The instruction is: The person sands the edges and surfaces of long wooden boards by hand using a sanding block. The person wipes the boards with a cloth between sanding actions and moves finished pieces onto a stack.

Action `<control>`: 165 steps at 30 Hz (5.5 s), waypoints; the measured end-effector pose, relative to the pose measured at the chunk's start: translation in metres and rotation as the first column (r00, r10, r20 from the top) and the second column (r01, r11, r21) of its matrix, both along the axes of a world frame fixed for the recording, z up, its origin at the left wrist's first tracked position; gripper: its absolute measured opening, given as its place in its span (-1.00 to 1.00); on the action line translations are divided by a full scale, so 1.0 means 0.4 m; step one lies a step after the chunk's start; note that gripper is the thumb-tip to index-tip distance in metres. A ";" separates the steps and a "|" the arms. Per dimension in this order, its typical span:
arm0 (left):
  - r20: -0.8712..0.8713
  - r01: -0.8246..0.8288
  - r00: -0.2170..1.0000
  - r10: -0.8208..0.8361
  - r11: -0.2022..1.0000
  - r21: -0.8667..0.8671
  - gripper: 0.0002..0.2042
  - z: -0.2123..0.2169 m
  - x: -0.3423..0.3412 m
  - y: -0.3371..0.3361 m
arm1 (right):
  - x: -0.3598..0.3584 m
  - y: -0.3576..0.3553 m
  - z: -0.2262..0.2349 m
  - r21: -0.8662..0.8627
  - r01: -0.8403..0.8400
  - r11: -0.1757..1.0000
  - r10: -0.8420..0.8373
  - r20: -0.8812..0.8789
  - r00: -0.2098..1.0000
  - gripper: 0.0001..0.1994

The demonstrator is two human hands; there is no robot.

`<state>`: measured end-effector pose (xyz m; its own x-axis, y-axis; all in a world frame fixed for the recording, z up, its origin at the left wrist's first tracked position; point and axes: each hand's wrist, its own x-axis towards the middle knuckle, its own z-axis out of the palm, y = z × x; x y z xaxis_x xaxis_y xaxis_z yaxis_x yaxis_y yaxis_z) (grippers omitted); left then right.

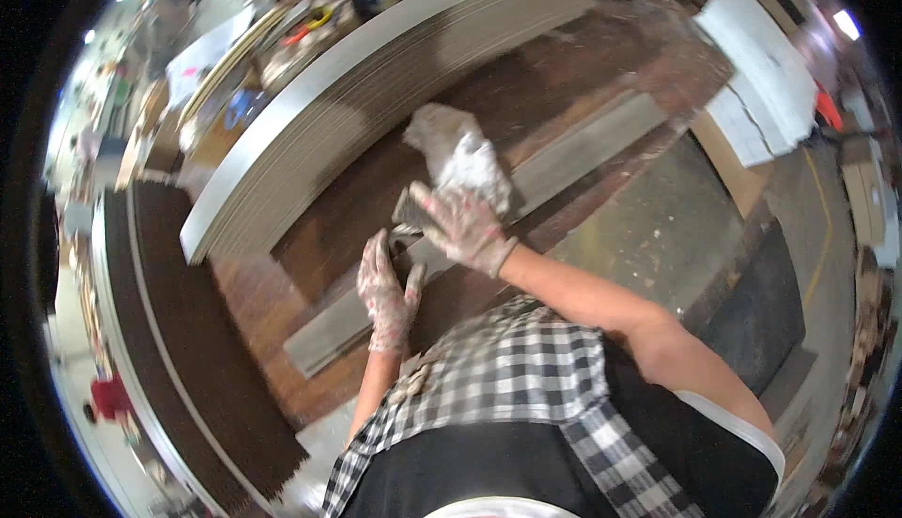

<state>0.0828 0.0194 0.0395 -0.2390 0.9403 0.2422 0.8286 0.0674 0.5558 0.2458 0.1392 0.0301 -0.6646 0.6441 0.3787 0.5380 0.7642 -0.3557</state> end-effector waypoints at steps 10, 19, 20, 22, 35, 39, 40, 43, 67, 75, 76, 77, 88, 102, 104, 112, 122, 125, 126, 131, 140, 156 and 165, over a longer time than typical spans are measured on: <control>-0.138 0.114 0.979 -0.150 0.964 -0.239 -0.17 0.056 -0.007 -0.064 | 0.363 0.292 0.075 0.091 0.478 0.873 -0.465 -0.134 0.875 -0.26; -0.138 0.158 0.971 -0.195 0.957 -0.243 -0.17 0.041 -0.001 -0.093 | 0.737 0.527 0.103 -0.348 0.571 0.744 -0.668 -0.372 0.644 -0.39; -0.137 0.150 0.973 -0.188 0.956 -0.252 -0.17 0.048 0.014 -0.090 | 0.748 0.508 0.115 -0.192 0.641 0.743 -0.652 -0.427 0.627 -0.44; -0.061 0.171 0.981 -0.186 0.966 -0.196 -0.17 0.069 0.060 -0.079 | 0.739 0.466 0.143 -0.215 0.493 0.843 -0.535 -0.416 0.735 -0.51; 0.074 0.147 0.986 -0.150 0.988 0.043 -0.51 -0.149 0.402 0.089 | -0.093 0.012 0.250 -0.138 -0.846 0.514 0.849 -0.058 0.525 -0.63; 0.277 0.204 0.932 -0.234 0.970 0.133 -0.53 -0.071 0.446 0.154 | -0.119 -0.002 0.215 -0.068 -0.902 0.426 0.901 0.123 0.416 -0.82; 0.338 0.228 0.908 -0.248 0.969 0.098 -0.53 -0.085 0.475 0.163 | -0.127 -0.010 0.213 -0.068 -0.913 0.402 0.908 0.154 0.389 -0.83; 0.528 0.308 0.814 -0.240 0.950 -0.043 -0.54 -0.046 0.513 0.178 | -0.145 -0.027 0.219 -0.036 -0.923 0.382 0.913 0.168 0.371 -0.84; 0.702 0.638 0.621 -0.349 0.745 -0.193 -0.69 0.086 0.385 0.001 | -0.152 -0.053 0.183 0.006 -0.877 0.480 0.875 0.060 0.480 -0.75; 0.809 -0.062 0.588 -0.027 0.995 0.078 -0.71 0.053 0.243 -0.277 | 0.262 0.123 0.240 -0.183 -0.742 0.645 0.764 0.167 0.623 -0.65; 0.807 -0.229 0.580 0.107 0.973 0.035 -0.73 0.052 0.233 -0.287 | 0.242 0.108 0.249 -0.154 -0.733 0.662 0.749 0.126 0.650 -0.63; 0.821 -0.362 0.507 0.262 0.929 -0.073 -0.71 0.098 0.206 -0.270 | 0.219 0.090 0.255 -0.121 -0.715 0.689 0.725 0.085 0.684 -0.62; 0.798 -0.657 0.503 0.333 0.747 0.103 -0.71 0.071 0.053 -0.281 | 0.233 0.068 0.142 -0.048 -0.506 0.861 0.508 0.125 0.852 -0.66; 0.838 -0.527 0.519 0.165 0.834 0.162 -0.67 0.038 0.056 -0.253 | 0.317 0.070 0.084 -0.245 -0.110 0.963 0.131 0.071 0.989 -0.59; 0.852 -0.512 0.507 0.131 0.841 0.176 -0.66 0.022 0.074 -0.240 | 0.421 0.150 0.077 -0.110 0.130 0.985 -0.127 0.041 0.991 -0.60; 0.374 -0.173 0.920 0.118 0.978 0.117 -0.65 0.082 0.120 -0.193 | 0.461 0.311 0.191 0.068 0.327 0.943 -0.334 0.163 0.928 -0.63; 0.138 0.050 0.988 -0.067 0.991 0.125 -0.63 0.117 0.144 -0.136 | 0.047 0.016 0.189 -0.304 -0.147 0.941 0.180 0.082 0.980 -0.62; 0.168 0.138 0.973 -0.158 0.983 0.125 -0.61 0.117 0.121 -0.111 | -0.099 0.010 0.210 -0.306 -0.296 0.905 0.320 0.029 0.947 -0.63; 0.152 0.164 0.973 -0.176 0.982 0.090 -0.60 0.108 0.109 -0.108 | -0.157 0.014 0.220 -0.309 -0.343 0.887 0.379 0.065 0.923 -0.64; 0.194 0.148 0.968 -0.159 0.987 0.069 -0.56 0.120 0.126 -0.113 | -0.363 -0.010 0.207 -0.188 -0.468 0.863 0.471 -0.033 0.882 -0.70; 0.209 0.125 0.966 -0.152 0.983 0.134 -0.64 0.139 0.088 -0.105 | -0.097 0.098 0.196 -0.353 -0.329 0.876 0.387 0.106 0.916 -0.68; -0.134 0.119 0.977 -0.165 0.946 -0.300 -0.18 0.094 0.037 0.025 | 0.486 0.528 0.244 -0.289 0.247 0.925 -0.101 0.438 0.893 -0.54; -0.116 0.172 0.969 -0.216 0.936 -0.309 -0.20 0.038 -0.060 -0.043 | 0.509 0.523 0.191 -0.189 0.482 0.855 -0.481 0.057 0.875 -0.56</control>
